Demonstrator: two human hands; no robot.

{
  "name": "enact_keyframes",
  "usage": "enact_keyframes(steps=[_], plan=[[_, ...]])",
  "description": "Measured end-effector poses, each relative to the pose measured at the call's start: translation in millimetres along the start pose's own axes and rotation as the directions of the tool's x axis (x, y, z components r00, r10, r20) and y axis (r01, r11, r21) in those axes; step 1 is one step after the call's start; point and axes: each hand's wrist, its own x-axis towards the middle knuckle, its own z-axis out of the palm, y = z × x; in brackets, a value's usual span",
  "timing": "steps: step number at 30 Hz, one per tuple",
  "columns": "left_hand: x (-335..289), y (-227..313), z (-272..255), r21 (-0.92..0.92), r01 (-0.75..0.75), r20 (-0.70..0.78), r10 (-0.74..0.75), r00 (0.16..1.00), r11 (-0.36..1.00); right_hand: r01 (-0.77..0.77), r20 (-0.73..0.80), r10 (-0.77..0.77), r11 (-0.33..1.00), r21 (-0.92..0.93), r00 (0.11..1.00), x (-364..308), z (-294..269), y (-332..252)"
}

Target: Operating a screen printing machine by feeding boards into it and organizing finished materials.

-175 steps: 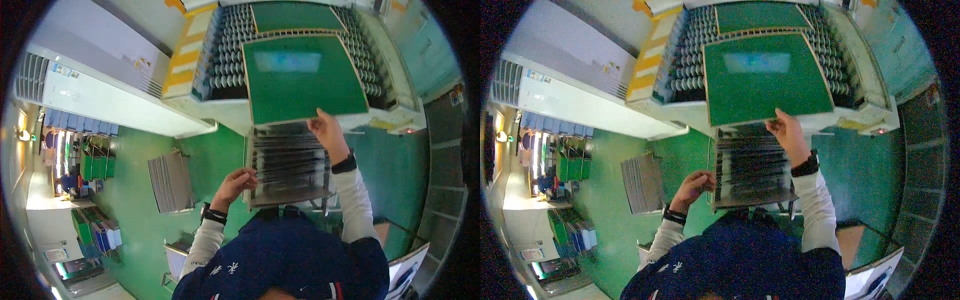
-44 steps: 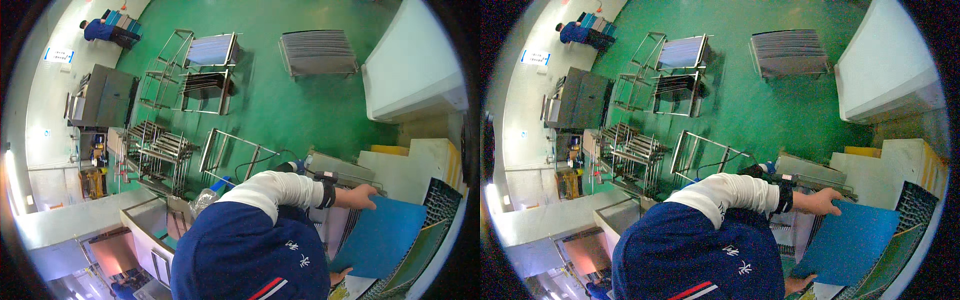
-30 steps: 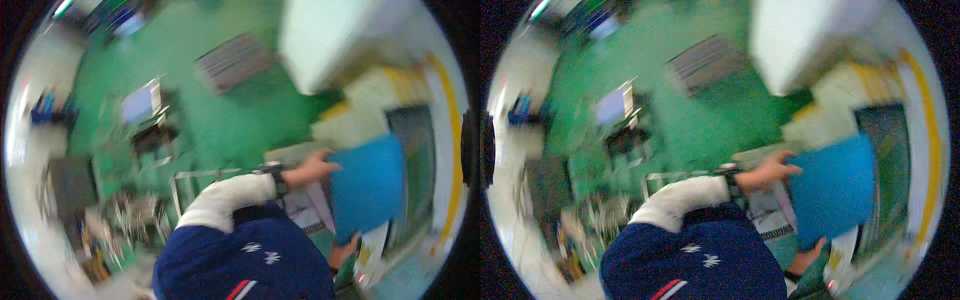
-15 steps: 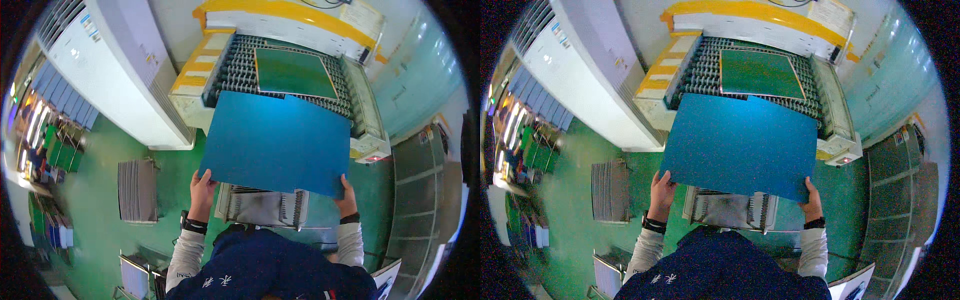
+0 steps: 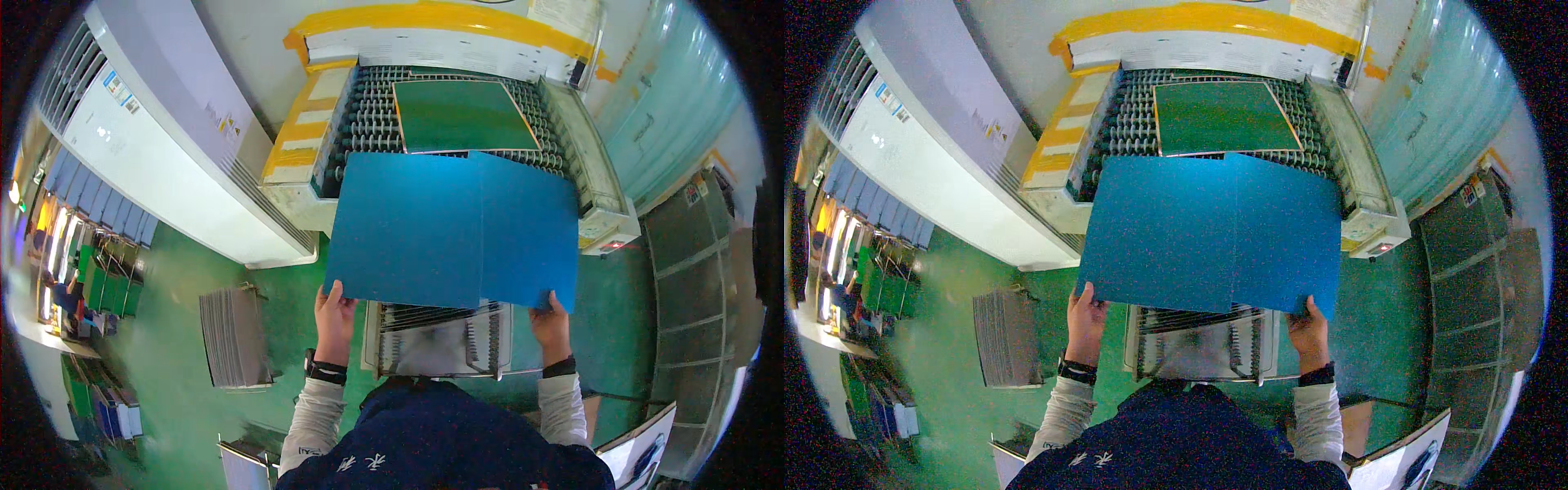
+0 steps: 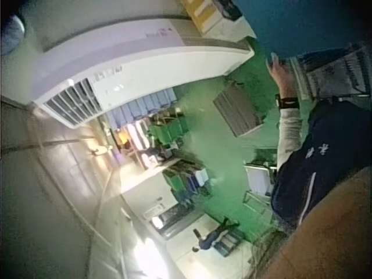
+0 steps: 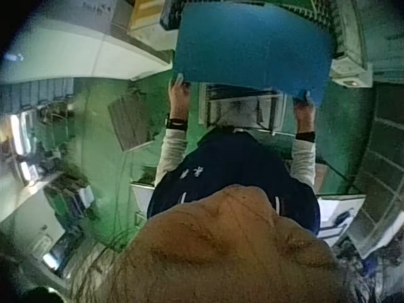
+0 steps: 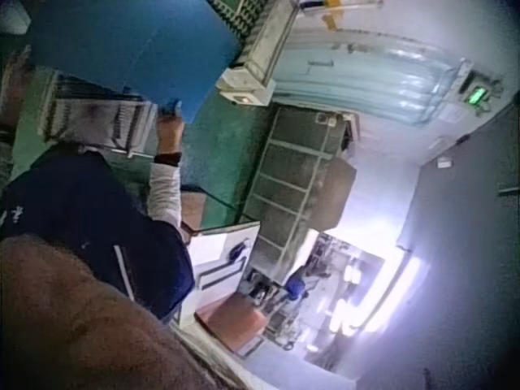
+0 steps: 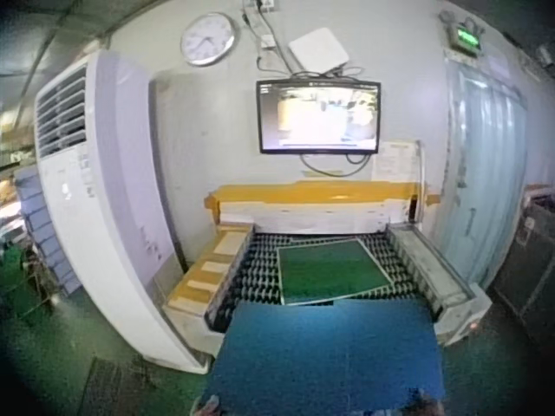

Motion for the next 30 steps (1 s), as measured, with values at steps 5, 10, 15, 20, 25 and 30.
enact_keyframes(steps=[5,10,15,20,25,30], plan=[[9,14,7,-0.012,-0.031,0.006,0.031,1.000,0.999,0.051,0.056,-0.051,0.999,0.003,0.997,16,-1,-27],[33,5,-21,-0.002,-0.017,0.003,0.017,1.000,1.000,0.056,0.040,-0.052,0.995,-0.087,0.998,21,7,-28],[30,17,7,0.031,-0.044,-0.018,0.045,0.999,0.999,0.067,0.104,-0.058,0.994,-0.083,0.993,33,-10,-47],[44,20,2,0.081,-0.042,0.071,0.036,0.997,0.996,0.143,0.098,-0.127,0.974,-0.177,0.987,56,-19,-52],[55,20,-10,0.079,-0.040,0.092,0.033,0.995,0.996,0.088,0.070,-0.081,0.991,-0.102,0.994,48,14,-46],[59,16,7,0.066,-0.021,0.034,0.019,0.999,0.998,0.218,0.228,-0.172,0.957,-0.192,0.958,73,-23,-41]])
